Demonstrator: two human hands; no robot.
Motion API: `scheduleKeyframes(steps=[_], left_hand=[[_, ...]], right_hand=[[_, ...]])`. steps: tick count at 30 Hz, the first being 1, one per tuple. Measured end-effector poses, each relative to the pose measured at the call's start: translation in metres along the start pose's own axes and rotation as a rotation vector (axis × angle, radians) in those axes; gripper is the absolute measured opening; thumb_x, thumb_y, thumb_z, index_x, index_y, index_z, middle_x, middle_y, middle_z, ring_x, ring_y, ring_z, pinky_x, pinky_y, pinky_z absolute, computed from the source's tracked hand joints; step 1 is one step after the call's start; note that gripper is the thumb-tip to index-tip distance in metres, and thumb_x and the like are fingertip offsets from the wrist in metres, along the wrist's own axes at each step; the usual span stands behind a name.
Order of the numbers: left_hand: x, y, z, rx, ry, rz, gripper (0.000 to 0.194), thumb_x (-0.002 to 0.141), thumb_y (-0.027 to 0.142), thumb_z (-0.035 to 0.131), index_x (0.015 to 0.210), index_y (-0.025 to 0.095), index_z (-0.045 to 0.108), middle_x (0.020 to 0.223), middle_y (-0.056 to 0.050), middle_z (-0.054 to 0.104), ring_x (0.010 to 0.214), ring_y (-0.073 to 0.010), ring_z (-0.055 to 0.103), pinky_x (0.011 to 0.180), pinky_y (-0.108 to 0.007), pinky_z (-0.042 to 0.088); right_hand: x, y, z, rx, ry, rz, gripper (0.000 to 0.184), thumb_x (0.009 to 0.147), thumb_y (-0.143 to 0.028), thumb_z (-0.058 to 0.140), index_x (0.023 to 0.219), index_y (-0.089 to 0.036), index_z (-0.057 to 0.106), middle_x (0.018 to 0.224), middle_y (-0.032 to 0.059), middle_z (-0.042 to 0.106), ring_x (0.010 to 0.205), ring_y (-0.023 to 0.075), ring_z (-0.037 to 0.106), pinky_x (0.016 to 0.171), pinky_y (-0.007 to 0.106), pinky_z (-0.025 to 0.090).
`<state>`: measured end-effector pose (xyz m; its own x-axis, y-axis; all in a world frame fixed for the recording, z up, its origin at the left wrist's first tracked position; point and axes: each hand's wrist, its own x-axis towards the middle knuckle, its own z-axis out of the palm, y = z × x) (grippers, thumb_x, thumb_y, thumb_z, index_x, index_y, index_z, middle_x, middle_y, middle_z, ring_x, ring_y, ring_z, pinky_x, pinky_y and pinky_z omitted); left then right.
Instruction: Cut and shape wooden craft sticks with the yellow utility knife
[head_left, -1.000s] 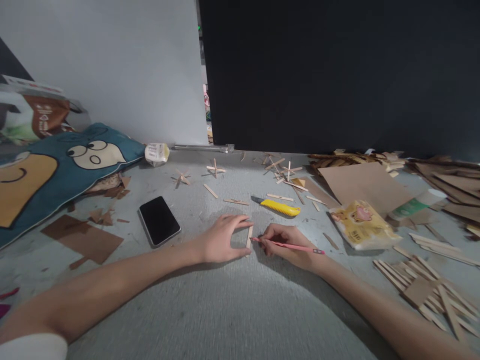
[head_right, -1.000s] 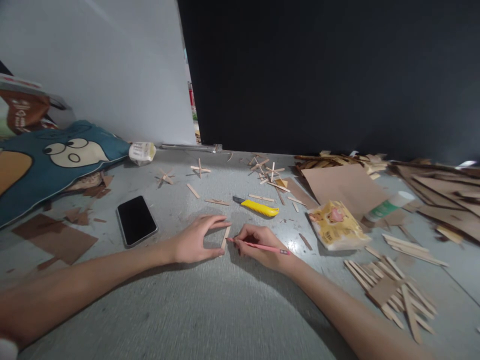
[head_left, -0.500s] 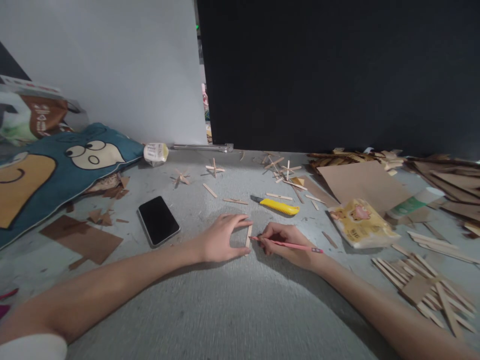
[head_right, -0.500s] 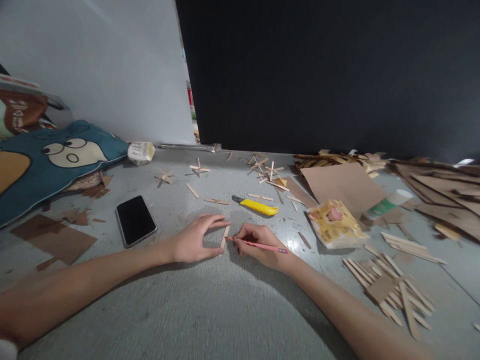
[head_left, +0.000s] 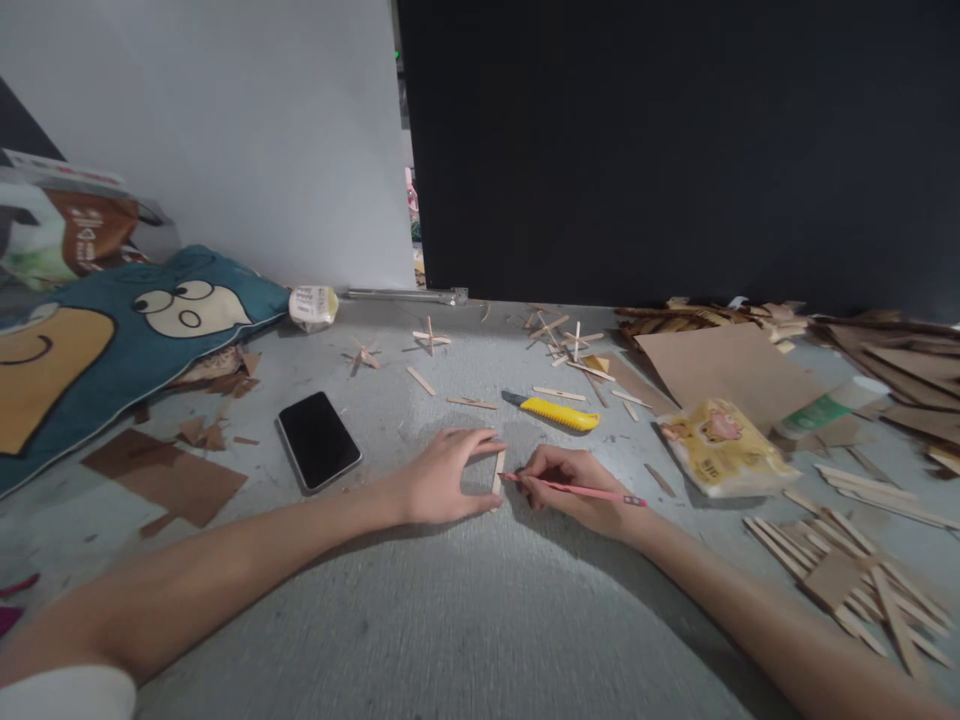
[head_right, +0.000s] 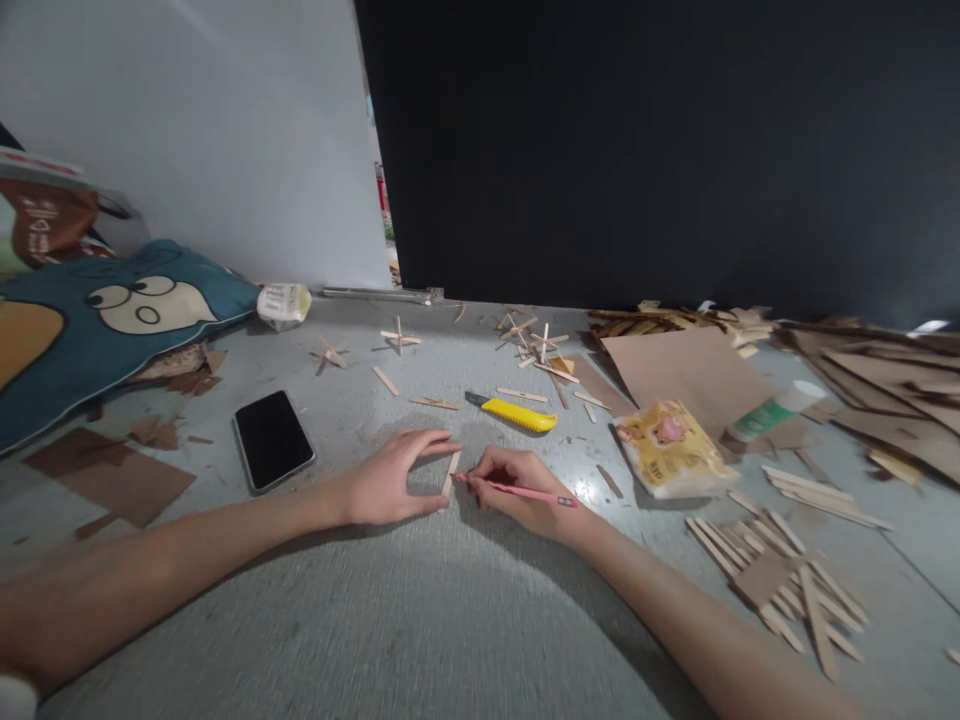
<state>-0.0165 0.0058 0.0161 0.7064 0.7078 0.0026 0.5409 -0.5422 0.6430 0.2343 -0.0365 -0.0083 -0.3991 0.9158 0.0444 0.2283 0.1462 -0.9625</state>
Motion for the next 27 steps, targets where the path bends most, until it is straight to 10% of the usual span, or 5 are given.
scheduleKeyframes(steps=[27], left_hand=[[0.0, 0.005, -0.004, 0.005, -0.02, -0.019, 0.079, 0.086, 0.048, 0.076, 0.154, 0.024, 0.044, 0.158, -0.012, 0.053, 0.152, -0.0374, 0.037, 0.122, -0.058, 0.032]], right_hand=[[-0.002, -0.014, 0.0, -0.028, -0.023, 0.061, 0.034, 0.085, -0.051, 0.072, 0.074, -0.021, 0.061, 0.071, 0.003, 0.068, 0.062, 0.014, 0.056, 0.058, 0.026, 0.041]])
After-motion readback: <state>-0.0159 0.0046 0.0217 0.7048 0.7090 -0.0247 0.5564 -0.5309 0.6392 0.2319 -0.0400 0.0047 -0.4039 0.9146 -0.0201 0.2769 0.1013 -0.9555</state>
